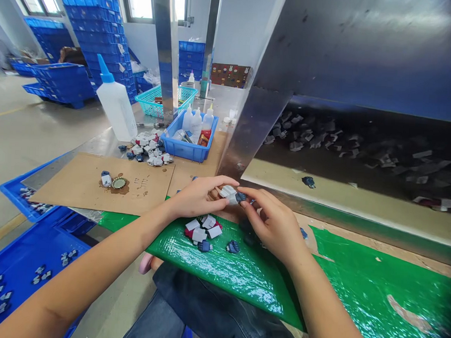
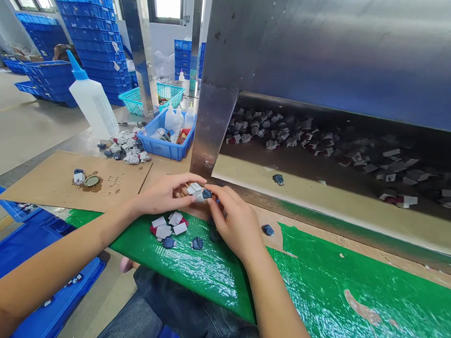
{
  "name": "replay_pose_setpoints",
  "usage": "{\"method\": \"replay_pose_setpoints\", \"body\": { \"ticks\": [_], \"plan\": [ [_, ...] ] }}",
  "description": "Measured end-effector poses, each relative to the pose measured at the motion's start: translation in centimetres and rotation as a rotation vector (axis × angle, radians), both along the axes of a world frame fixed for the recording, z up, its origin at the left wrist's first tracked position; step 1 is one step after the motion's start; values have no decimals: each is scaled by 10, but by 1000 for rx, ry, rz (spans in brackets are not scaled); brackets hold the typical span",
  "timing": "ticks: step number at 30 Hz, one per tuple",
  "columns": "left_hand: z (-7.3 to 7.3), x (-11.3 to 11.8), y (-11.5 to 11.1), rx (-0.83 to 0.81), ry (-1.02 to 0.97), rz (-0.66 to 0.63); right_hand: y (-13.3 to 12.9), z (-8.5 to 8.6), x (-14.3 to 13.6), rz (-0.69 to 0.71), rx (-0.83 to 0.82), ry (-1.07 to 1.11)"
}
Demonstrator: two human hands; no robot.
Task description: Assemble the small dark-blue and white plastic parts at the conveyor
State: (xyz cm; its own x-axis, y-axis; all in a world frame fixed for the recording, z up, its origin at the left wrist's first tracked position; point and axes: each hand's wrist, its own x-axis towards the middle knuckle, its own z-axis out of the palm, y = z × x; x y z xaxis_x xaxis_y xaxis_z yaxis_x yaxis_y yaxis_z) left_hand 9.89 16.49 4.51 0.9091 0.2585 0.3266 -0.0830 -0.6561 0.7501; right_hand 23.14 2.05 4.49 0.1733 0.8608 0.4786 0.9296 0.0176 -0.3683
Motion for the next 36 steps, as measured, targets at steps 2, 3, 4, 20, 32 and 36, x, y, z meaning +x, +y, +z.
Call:
{"method": "replay_pose_setpoints", "body": {
  "ticks": [2,3,4,20,32,36],
  "plan": [
    [0,1,0,10,-9,-5,0,0,0,0,-2,-1],
    [0,1,0,10,-8,-7,0,1,0,2,-3,-1],
    [0,1,0,10,-4,-6,0,1,0,4,-5,-2],
    [3,-1,0,-37,58,27,-2,0,1,-1,-11,-16],
    [3,-1,0,-40,50,54,-1,0,-1,13,4,-8],
    [3,-1,0,-46,35,47,-1,-1,0,11,11,-13]
  ]
}}
